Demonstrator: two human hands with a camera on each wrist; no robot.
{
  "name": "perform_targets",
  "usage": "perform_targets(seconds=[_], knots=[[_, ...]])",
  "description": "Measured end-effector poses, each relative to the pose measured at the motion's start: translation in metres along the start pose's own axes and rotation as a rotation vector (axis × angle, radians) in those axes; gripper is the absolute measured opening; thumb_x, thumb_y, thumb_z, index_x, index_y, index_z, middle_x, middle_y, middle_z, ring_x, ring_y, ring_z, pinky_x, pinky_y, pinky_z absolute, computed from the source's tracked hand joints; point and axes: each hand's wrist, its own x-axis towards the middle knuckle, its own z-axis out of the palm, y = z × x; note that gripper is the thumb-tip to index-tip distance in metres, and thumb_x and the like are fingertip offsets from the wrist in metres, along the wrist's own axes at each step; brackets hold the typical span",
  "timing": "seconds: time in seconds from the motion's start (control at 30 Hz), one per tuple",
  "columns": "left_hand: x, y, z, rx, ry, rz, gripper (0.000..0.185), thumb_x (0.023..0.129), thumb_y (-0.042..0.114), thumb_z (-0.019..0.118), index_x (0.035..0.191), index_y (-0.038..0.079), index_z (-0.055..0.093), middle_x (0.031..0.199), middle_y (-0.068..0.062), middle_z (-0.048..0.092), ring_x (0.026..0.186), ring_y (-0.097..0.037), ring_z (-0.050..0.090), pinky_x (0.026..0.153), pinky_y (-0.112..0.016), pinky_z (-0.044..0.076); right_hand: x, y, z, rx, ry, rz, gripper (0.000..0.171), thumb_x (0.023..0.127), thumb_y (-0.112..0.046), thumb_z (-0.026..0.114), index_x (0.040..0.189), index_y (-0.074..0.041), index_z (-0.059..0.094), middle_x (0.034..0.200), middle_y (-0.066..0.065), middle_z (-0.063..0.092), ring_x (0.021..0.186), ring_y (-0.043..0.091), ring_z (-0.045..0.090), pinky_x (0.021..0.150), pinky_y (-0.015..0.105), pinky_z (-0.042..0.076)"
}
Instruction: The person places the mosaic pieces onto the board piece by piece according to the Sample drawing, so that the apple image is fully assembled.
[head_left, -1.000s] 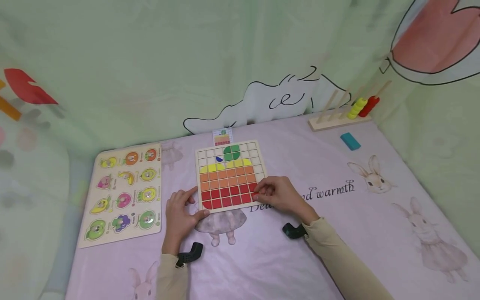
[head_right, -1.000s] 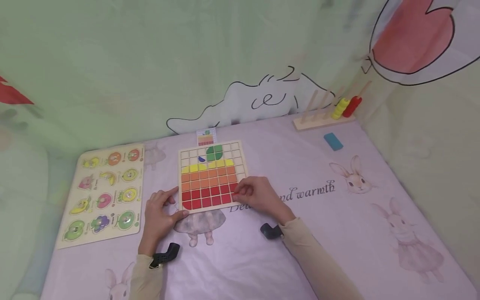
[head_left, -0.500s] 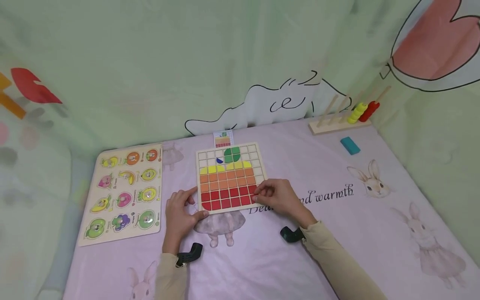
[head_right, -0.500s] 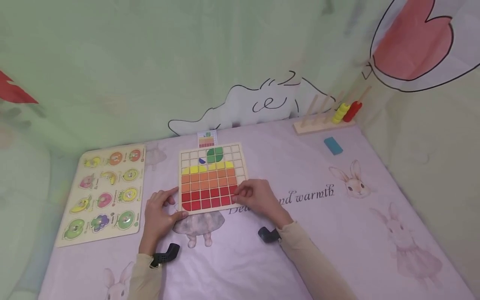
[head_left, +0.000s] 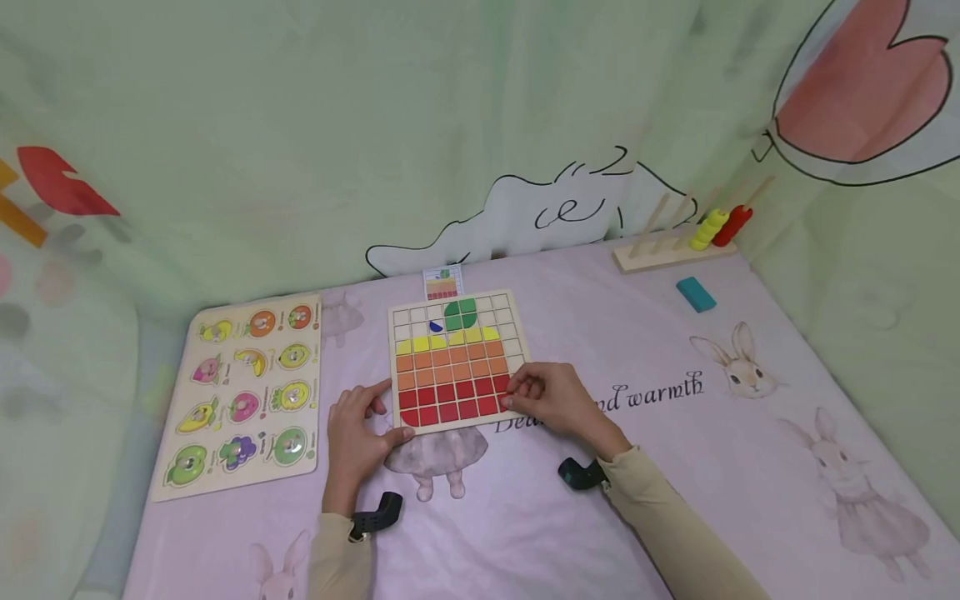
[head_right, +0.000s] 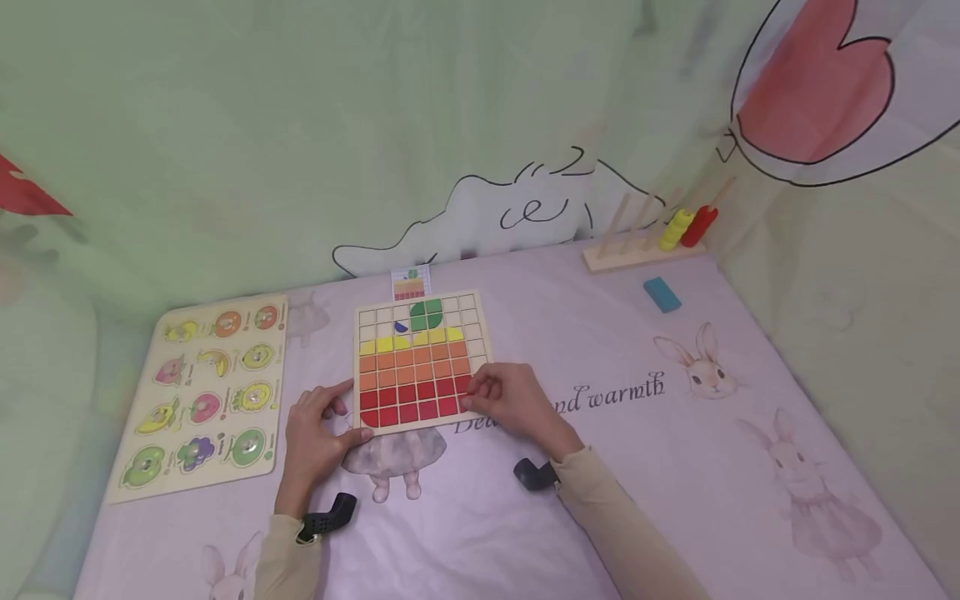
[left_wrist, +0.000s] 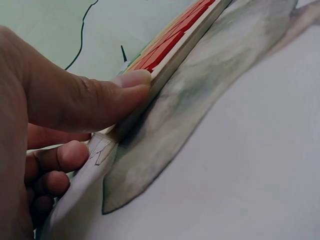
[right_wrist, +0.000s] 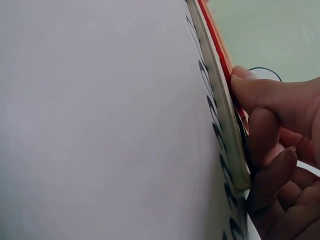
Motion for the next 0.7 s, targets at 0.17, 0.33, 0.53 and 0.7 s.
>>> perform_targets(seconds=[0.17,0.33,0.53,0.7], knots=[[0.001,0.000,-0.002,0.000,-0.021,-0.012,0.075,0.064,0.022,0.093,0.134,0.006,0.072,0.087,-0.005,0.058,0.091,-0.022,0.047,0.086,-0.042,0.033,0.001,0.000,-0.001,0.017,-0.025,-0.012,0.015,0.087,-0.014,0.088,0.093,-0.007,0.075,0.077,0.000,0.065,0.065,0.011,0.056,0.060,0.022,0.046],[0.002,-0.003,-0.002,0.008,-0.008,0.002,0.072,0.064,0.022,0.092,0.131,0.005,0.073,0.087,-0.005,0.058,0.090,-0.022,0.047,0.085,-0.042,0.033,0.005,0.000,-0.005,0.036,-0.053,-0.008,0.013,0.089,-0.017,0.086,0.094,-0.012,0.076,0.079,-0.002,0.067,0.068,0.012,0.059,0.062,0.023,0.049],[0.003,-0.004,-0.001,0.005,-0.008,0.012,0.072,0.065,0.022,0.093,0.132,0.006,0.073,0.087,-0.004,0.058,0.090,-0.020,0.046,0.085,-0.041,0.032,0.006,0.002,-0.011,0.021,-0.034,0.002,0.008,0.094,-0.020,0.081,0.094,-0.014,0.077,0.080,-0.002,0.068,0.070,0.014,0.060,0.065,0.024,0.049],[0.004,-0.006,-0.002,0.020,-0.032,0.023,0.072,0.066,0.023,0.091,0.134,0.005,0.072,0.088,-0.004,0.058,0.092,-0.020,0.046,0.085,-0.042,0.033,0.007,0.004,-0.022,-0.009,0.017,0.000,0.012,0.100,-0.021,0.075,0.101,-0.010,0.078,0.081,0.001,0.070,0.066,0.012,0.059,0.062,0.025,0.049]])
